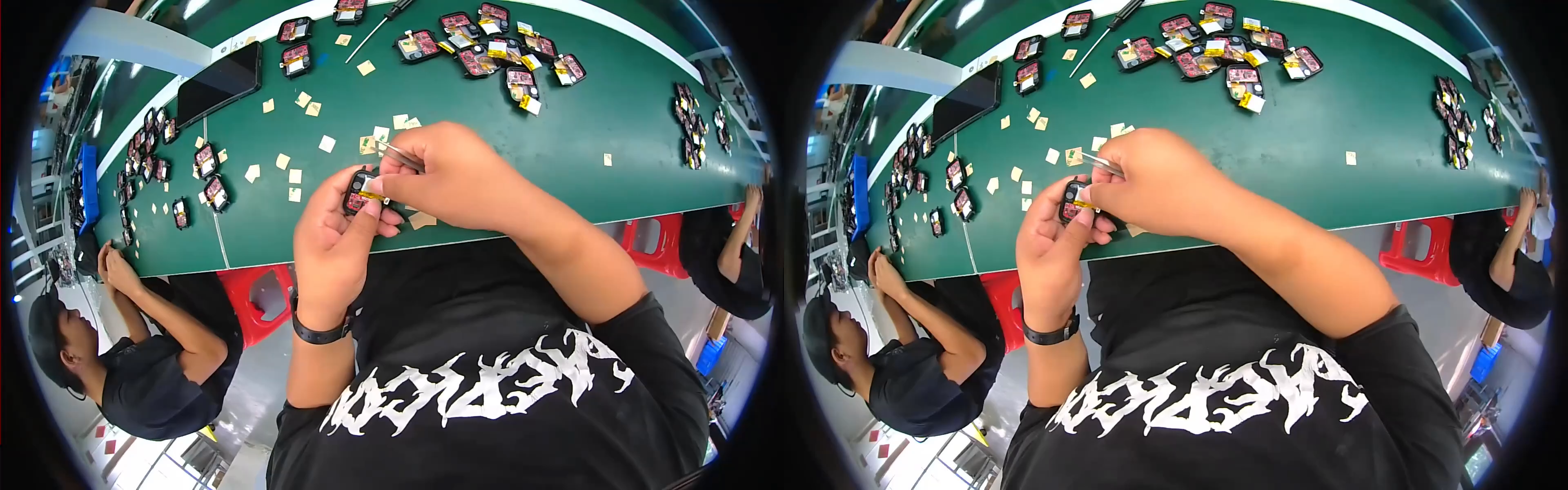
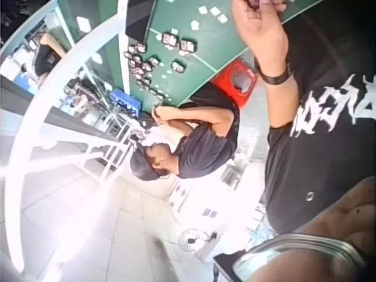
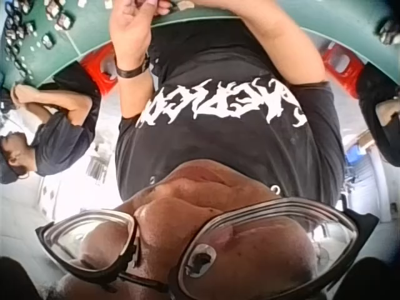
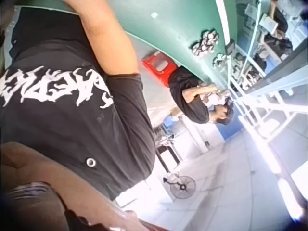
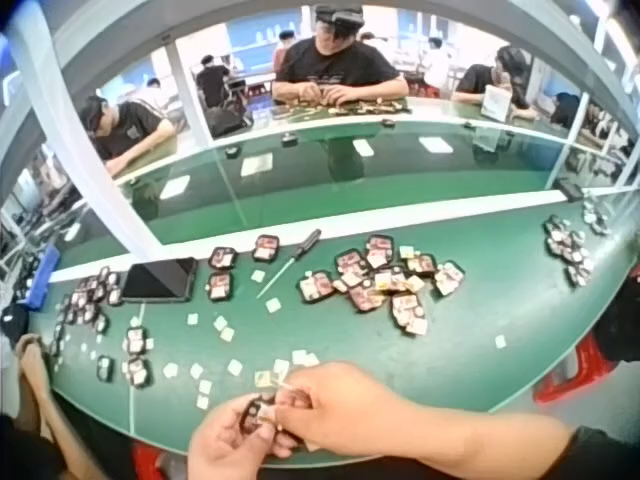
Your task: Assembling small electronic devices by inserting batteries and internal components into casings at a production line.
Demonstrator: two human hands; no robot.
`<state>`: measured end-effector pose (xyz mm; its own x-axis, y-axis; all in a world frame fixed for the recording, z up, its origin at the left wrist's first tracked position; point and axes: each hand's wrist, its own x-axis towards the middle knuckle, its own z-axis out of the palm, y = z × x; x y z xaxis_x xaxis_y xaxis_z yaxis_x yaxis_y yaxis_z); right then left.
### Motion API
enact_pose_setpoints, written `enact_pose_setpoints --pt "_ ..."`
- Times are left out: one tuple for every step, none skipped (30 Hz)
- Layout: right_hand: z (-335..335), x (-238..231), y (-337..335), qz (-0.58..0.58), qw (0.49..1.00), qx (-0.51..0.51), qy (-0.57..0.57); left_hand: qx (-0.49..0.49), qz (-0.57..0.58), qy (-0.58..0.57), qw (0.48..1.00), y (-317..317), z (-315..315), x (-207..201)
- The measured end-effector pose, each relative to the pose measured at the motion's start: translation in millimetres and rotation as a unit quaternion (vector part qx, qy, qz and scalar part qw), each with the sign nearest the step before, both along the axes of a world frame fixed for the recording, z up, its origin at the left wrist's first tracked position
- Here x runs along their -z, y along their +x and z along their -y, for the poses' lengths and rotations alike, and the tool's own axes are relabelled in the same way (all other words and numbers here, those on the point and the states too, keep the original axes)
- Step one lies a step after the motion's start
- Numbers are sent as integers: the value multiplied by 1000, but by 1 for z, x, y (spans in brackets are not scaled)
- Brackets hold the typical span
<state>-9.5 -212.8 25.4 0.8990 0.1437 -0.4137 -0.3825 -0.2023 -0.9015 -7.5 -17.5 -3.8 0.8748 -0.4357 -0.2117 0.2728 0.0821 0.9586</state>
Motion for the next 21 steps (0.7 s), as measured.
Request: enact_pose_setpoints --pt "1 1 -1 -2 1000 -2 -3 -2 -2 -3 1000 0 -1 0" --pt "1 4 -2 27 999 -7 -25 3 -14 -7 1000 1 -1 -1" --pt "3 6 -3 55 997 -13 -47 7 -26 -10 1000 1 -1 -1" --pt "3 8 -3 53 997 -17 -48 4 -28 -12 1000 2 -1 -3" --pt "6 10 -4 102 993 -6 -58 12 -32 -7 999 2 0 -5" --pt "8 11 -5 151 986 6 -67 20 -35 -3 999 4 1 -7" --pt "11 10 -6 148 987 -2 -69 13 -39 -6 999 4 1 -8" --pt "14 8 -8 222 971 19 -91 21 -40 13 999 4 2 -9" --pt "17 6 -9 294 948 39 -112 29 -41 31 998 4 2 -11" --pt "21 9 -10 289 950 31 -118 24 -47 24 998 6 2 -10" --pt "25 14 -10 354 926 -5 -134 41 -50 29 997 8 2 -11" --pt "28 17 -10 417 896 -42 -149 57 -54 34 996 9 1 -9" --pt "28 18 -12 414 896 -50 -153 54 -45 38 997 8 2 -8" --pt "27 19 -13 429 881 -75 -186 49 -49 31 997 8 1 -8" --pt "26 20 -14 443 864 -100 -217 61 -48 32 996 8 0 -10" --pt "26 20 -13 440 864 -107 -220 72 -46 35 996 9 -3 -9" --pt "25 21 -11 454 844 -130 -253 83 -48 10 995 9 -7 -6" --pt "25 22 -11 468 822 -152 -286 78 -51 4 996 9 -8 -7" --pt "24 22 -10 466 822 -159 -285 79 -55 -6 995 9 -10 -9" --pt "24 21 -9 485 811 -161 -285 80 -58 -16 995 10 -12 -9" --pt "24 21 -8 504 799 -162 -285 103 -33 -1 994 10 -14 -6"
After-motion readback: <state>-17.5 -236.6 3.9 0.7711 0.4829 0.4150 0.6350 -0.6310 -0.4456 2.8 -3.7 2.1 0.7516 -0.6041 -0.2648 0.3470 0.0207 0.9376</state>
